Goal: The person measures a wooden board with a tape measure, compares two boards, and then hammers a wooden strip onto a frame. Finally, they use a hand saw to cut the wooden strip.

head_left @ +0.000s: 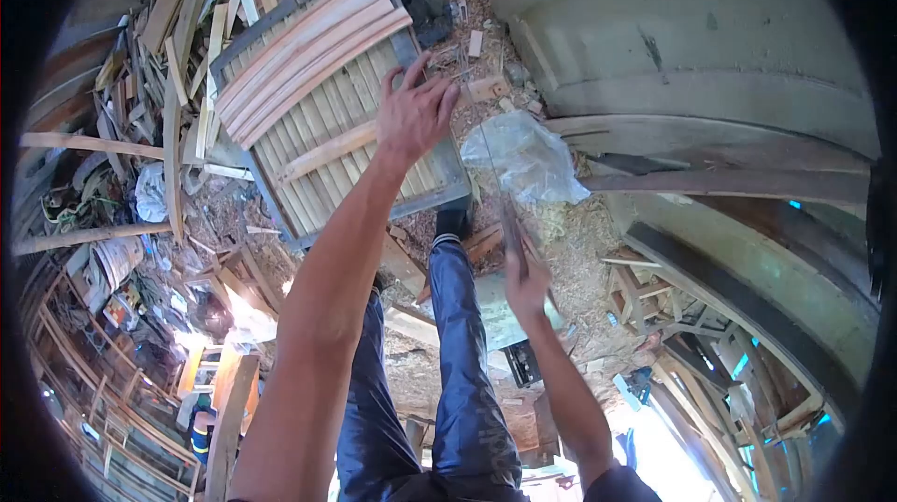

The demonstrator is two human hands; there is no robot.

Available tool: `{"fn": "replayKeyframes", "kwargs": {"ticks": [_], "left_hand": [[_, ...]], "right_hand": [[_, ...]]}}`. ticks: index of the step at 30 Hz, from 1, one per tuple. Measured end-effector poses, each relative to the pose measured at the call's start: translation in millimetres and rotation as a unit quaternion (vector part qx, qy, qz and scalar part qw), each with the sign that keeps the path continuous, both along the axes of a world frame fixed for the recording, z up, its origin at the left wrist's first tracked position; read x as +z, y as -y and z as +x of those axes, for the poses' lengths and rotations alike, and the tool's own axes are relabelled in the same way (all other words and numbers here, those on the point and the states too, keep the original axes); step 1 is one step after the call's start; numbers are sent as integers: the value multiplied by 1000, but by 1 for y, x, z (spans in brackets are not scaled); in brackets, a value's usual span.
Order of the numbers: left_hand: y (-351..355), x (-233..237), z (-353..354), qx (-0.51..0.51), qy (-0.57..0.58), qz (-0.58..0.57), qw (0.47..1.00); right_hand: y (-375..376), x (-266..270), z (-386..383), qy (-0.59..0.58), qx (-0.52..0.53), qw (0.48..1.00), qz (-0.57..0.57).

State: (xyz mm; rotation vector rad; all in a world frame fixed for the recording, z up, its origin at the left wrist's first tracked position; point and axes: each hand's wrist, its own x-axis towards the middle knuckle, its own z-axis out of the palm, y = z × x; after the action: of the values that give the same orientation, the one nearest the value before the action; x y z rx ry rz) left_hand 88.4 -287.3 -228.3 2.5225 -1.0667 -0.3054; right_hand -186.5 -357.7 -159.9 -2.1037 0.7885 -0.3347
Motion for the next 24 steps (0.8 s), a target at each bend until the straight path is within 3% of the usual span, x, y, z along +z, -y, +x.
{"fn": "replayKeyframes", "kwargs": {"ticks": [1,3,6,8,11,12,14,16,19,20,22,24], "left_hand": [[-1,-1,1,-1,4,10,1000],[-3,0,-2,-4,-2,21,1000],[-3,-1,3,1,-1,-5,1000],[-2,3,10,-3,2,2,1000],[-1,4,-2,-12,2,0,1000],[-4,4,-4,-20,3,0,1000],[-3,5,-2,-24,-9,7,1000],[-4,4,2,-13,-12,14,1000],[-1,4,1,-9,-1,14,1000],[-1,8,1,-13,-8,7,1000],[0,5,6,0,-11,7,1000],[-2,4,0,5,-20,6,1000]], "right_hand": [[-1,5,-9,4,5,1000,-2],[-6,12,-31,-171,-29,975,136],[4,-25,32,-143,11,986,79],[12,-27,98,-167,-18,982,92],[13,-15,84,-115,-11,985,131],[8,-21,58,-184,3,979,89],[-3,-2,12,-91,-21,993,76],[-6,2,-32,-156,-20,975,156],[-3,-2,7,-156,-33,975,152],[4,-8,33,-217,-15,966,140],[17,-17,106,-157,-37,972,171],[17,-5,111,-150,-28,973,172]]}}
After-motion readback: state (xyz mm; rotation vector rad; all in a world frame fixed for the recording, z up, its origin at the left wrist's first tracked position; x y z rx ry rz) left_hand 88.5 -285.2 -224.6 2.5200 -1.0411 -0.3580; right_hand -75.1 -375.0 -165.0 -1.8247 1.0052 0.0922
